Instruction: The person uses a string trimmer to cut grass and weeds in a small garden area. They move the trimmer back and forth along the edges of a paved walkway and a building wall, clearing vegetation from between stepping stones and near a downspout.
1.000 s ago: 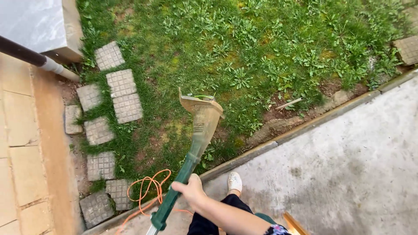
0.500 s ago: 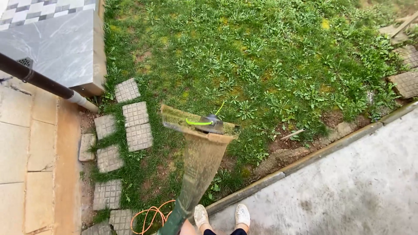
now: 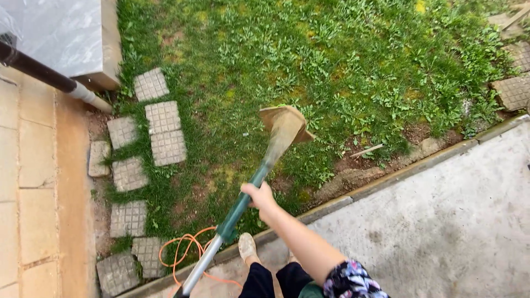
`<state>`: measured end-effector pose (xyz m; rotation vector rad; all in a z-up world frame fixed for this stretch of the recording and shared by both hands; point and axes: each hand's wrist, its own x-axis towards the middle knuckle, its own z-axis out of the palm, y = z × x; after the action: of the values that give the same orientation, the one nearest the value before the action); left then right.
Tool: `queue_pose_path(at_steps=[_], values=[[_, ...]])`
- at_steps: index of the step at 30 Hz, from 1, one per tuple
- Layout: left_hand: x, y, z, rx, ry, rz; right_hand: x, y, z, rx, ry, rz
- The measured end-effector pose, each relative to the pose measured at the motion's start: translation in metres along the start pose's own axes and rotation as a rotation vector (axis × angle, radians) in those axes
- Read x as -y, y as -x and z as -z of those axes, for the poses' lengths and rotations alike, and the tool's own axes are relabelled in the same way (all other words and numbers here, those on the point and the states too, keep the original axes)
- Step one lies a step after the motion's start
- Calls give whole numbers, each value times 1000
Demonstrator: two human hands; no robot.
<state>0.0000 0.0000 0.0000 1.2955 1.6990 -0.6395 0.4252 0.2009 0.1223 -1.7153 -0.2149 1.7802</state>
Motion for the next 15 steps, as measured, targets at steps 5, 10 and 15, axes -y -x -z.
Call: queue_pose_path(at_steps=[5, 10, 15], values=[[-76, 21, 30, 34, 62, 41, 13, -41, 18, -27, -55, -85], [-206, 23, 62, 107, 172, 34, -35, -24, 0, 26, 426, 70], [-219, -49, 33, 43, 213, 24, -131, 8, -4, 443, 462, 536]])
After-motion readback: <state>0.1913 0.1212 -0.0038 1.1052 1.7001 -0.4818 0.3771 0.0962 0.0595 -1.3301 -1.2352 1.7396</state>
